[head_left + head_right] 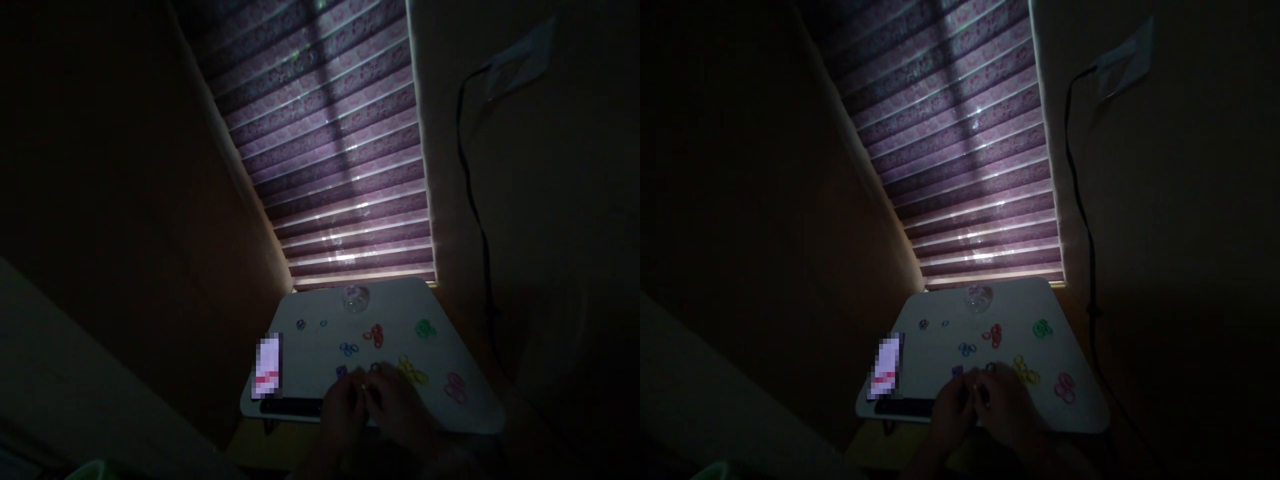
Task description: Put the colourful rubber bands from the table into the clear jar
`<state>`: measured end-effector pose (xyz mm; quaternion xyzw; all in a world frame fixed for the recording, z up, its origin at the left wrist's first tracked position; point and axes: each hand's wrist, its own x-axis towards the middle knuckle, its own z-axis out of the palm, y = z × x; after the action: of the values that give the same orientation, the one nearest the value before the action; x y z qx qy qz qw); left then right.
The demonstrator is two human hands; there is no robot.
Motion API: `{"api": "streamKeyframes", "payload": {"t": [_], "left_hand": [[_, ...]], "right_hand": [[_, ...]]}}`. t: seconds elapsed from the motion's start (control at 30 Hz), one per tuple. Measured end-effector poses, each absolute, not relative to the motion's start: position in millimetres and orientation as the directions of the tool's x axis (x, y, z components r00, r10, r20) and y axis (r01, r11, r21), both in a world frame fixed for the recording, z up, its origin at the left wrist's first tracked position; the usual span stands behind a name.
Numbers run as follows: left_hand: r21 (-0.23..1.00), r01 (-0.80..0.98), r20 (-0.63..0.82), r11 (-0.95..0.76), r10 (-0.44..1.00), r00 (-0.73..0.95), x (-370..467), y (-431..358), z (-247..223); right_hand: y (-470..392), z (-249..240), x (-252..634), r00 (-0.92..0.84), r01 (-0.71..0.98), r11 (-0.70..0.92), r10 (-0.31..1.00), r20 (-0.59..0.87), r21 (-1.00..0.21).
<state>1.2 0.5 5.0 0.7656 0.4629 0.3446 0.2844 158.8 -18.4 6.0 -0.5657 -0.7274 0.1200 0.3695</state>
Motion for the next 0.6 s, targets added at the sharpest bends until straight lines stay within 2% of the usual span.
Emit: {"api": "streamKeyframes", "payload": {"t": [0.33, 0.6], "left_hand": [[0.779, 0.468, 0.303, -0.418, 0.904, 0.302, 0.9, -2.4, 4.8], [0.735, 0.542, 0.277, -0.407, 0.910, 0.308, -1.7, 0.1, 1.2]], "right_hand": [[-13.1, -3.2, 160.8, -0.132, 0.743, 0.359, 0.906, 0.401, -0.566], [-12.7, 2.0, 160.8, -0.148, 0.769, 0.362, 0.903, 0.404, -0.527]]}}
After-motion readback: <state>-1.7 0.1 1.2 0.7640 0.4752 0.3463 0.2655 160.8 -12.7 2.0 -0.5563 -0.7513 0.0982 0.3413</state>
